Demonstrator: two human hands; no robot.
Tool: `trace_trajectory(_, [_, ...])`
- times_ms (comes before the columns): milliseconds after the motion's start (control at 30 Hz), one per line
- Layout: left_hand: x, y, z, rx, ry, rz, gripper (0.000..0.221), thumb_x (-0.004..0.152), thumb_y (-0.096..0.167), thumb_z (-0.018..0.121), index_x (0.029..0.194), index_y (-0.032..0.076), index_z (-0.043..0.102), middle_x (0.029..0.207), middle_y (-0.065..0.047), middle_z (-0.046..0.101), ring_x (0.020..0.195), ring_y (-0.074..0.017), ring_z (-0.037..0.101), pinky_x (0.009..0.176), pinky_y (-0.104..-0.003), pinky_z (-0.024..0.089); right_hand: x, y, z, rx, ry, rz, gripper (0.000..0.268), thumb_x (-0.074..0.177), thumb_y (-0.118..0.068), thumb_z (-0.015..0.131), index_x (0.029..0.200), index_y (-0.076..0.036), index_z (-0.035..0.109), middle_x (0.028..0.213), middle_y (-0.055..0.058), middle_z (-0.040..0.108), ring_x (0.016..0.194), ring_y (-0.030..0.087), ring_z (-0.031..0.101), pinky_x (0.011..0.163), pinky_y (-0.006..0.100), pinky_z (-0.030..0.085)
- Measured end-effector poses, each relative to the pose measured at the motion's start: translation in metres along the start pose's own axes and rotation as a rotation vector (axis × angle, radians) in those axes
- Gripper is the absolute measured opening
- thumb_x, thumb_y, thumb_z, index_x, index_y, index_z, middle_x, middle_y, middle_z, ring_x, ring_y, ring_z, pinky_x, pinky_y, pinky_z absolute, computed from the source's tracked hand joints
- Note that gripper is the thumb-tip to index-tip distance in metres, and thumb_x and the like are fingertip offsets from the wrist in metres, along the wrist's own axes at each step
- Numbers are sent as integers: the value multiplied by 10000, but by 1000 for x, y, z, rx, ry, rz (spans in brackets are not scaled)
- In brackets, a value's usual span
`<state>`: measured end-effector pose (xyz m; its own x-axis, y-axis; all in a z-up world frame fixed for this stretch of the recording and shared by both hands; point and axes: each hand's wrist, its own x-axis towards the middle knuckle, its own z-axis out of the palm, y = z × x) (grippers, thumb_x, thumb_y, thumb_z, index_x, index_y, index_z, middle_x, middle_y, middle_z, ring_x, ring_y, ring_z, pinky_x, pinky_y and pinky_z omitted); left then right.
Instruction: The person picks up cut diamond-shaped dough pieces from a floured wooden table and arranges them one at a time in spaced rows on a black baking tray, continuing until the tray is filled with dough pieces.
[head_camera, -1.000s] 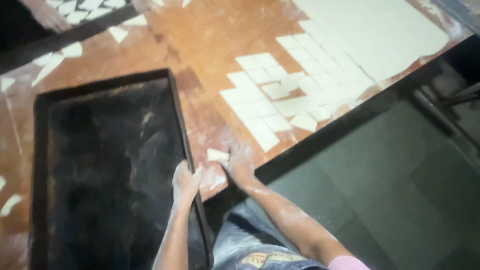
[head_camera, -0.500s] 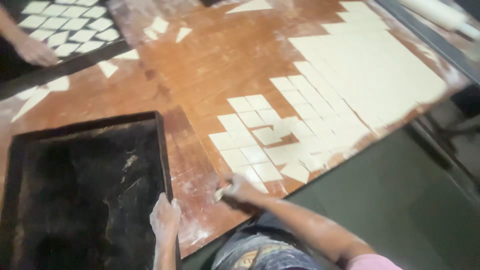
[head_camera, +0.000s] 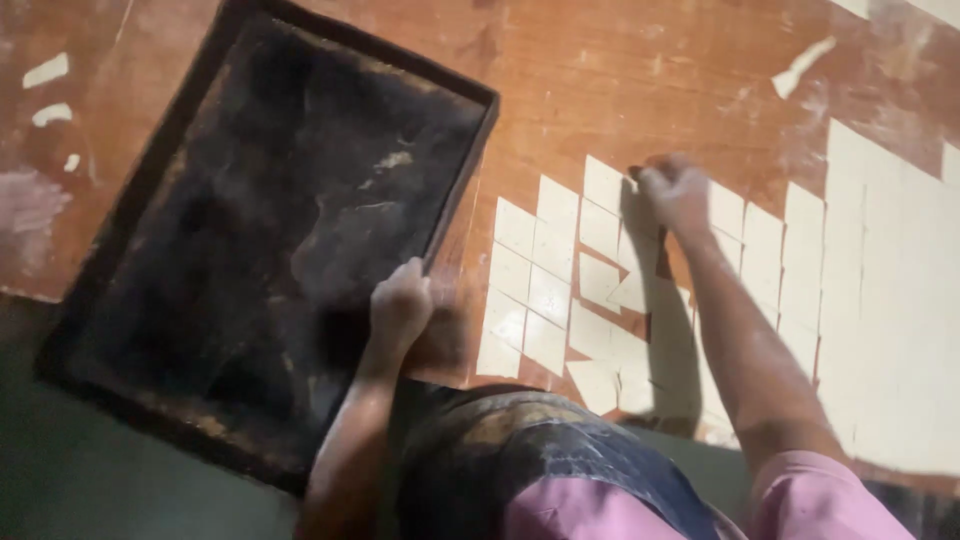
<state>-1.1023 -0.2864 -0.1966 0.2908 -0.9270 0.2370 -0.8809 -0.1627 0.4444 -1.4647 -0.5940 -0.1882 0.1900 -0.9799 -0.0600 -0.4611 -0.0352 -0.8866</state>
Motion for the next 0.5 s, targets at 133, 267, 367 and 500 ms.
trace_trajectory(133, [11, 43, 13, 80, -52, -10, 199, 931, 170, 624, 1050, 12, 644, 890, -168, 683, 776, -375, 674, 685, -487, 551, 9, -13, 44, -575, -105, -509, 332, 965, -154, 690, 1240, 30, 653, 1173, 243, 664, 1107, 421, 590, 992, 492, 477])
trace_trajectory(267, [13, 51, 23, 162, -46, 39, 282, 911, 196, 630, 1088, -23, 646, 900, -173, 678, 742, -355, 679, 632, -463, 557, 4, 2, 66, -608, -78, -541, 263, 971, -122, 669, 1212, -17, 659, 1263, 236, 662, 1202, 402, 567, 1054, 479, 442])
trace_trajectory(367, [11, 51, 14, 78, -106, 46, 223, 932, 167, 643, 1072, -6, 633, 941, -165, 680, 785, -334, 692, 660, -424, 575, 2, -13, 62, -727, -126, -513, 275, 972, -135, 691, 1216, -15, 651, 1195, 219, 662, 1162, 390, 583, 1040, 485, 446])
trace_trajectory(500, [28, 71, -21, -55, -219, -31, 289, 919, 153, 722, 1122, -20, 611, 968, -178, 661, 828, -332, 697, 720, -391, 597, 24, -35, 44, -473, -239, -290, 309, 899, -185, 763, 1141, -11, 680, 1077, 197, 703, 1016, 350, 657, 908, 460, 506])
